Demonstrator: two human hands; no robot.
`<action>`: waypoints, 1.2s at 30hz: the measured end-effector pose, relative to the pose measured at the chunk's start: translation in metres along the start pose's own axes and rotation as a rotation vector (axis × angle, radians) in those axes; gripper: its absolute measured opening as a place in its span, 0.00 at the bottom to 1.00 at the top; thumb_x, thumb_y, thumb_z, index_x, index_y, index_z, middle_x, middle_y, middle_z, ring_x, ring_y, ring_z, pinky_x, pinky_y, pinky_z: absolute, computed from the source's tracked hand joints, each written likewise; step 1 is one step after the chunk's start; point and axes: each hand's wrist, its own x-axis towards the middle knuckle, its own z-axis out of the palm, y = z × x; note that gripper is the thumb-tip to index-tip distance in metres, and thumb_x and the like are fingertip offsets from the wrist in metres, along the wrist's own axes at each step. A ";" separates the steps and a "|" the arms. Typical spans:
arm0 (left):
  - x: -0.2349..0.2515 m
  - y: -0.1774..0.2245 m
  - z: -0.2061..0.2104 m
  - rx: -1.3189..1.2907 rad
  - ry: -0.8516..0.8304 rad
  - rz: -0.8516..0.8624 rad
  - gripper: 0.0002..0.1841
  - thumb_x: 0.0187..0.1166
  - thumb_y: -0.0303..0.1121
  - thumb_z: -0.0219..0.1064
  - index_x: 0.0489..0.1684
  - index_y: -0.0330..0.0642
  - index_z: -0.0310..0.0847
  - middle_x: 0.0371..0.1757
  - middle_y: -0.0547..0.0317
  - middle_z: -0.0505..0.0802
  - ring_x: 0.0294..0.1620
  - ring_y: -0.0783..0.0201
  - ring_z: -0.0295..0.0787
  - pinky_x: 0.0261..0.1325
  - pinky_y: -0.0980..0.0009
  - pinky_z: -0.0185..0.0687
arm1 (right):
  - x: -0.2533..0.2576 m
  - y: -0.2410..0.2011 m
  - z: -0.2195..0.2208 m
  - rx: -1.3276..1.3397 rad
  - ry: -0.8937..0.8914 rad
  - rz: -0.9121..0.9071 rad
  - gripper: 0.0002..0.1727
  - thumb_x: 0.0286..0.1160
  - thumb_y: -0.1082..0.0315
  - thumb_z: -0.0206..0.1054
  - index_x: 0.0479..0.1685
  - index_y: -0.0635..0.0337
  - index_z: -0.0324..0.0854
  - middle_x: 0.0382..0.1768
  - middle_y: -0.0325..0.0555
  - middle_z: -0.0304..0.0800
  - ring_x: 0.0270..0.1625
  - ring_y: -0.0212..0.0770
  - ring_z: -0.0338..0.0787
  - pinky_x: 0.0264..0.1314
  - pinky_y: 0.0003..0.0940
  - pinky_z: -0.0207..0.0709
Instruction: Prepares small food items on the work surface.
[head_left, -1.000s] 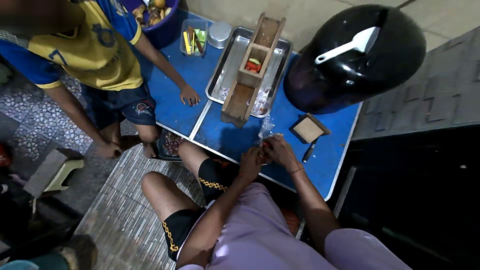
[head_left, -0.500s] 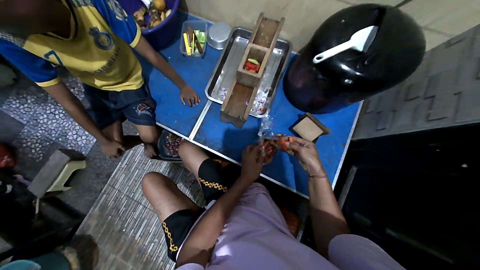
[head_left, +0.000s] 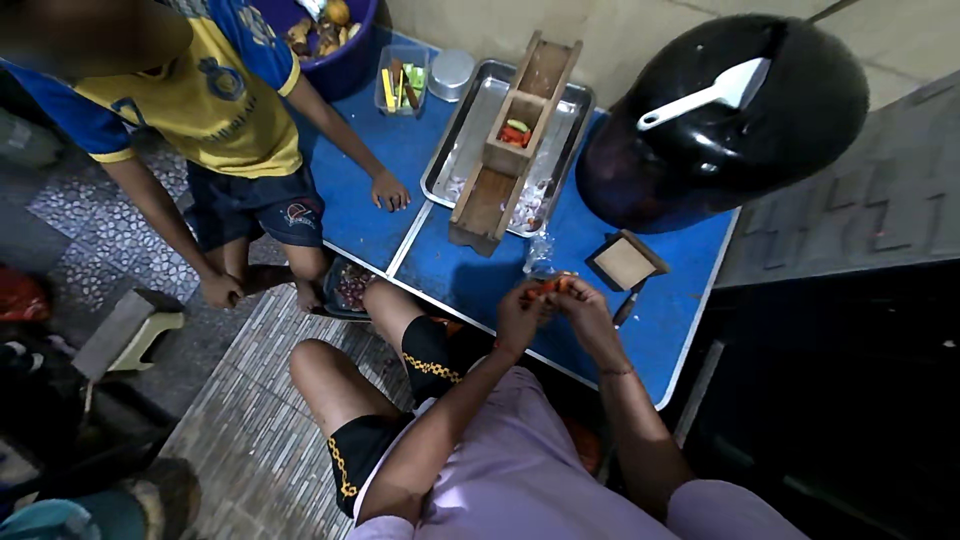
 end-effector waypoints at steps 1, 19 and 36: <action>0.001 -0.002 -0.002 -0.003 0.001 0.002 0.16 0.85 0.27 0.65 0.66 0.30 0.80 0.52 0.41 0.91 0.42 0.60 0.92 0.49 0.64 0.91 | 0.000 0.000 0.001 -0.011 0.000 0.004 0.14 0.81 0.78 0.61 0.62 0.70 0.80 0.49 0.48 0.88 0.45 0.34 0.90 0.50 0.33 0.87; 0.002 -0.005 -0.022 -0.098 -0.125 -0.044 0.15 0.79 0.22 0.68 0.61 0.25 0.81 0.52 0.43 0.90 0.45 0.62 0.89 0.53 0.66 0.86 | -0.003 -0.010 0.002 -0.300 0.045 -0.157 0.09 0.75 0.74 0.68 0.46 0.70 0.89 0.39 0.46 0.93 0.34 0.28 0.88 0.41 0.27 0.84; 0.009 0.010 -0.047 -0.102 -0.016 0.041 0.12 0.78 0.24 0.71 0.56 0.30 0.88 0.52 0.47 0.93 0.51 0.64 0.90 0.60 0.66 0.86 | 0.007 -0.014 0.006 0.136 -0.157 0.030 0.13 0.78 0.76 0.58 0.55 0.67 0.84 0.42 0.43 0.92 0.40 0.33 0.91 0.44 0.30 0.88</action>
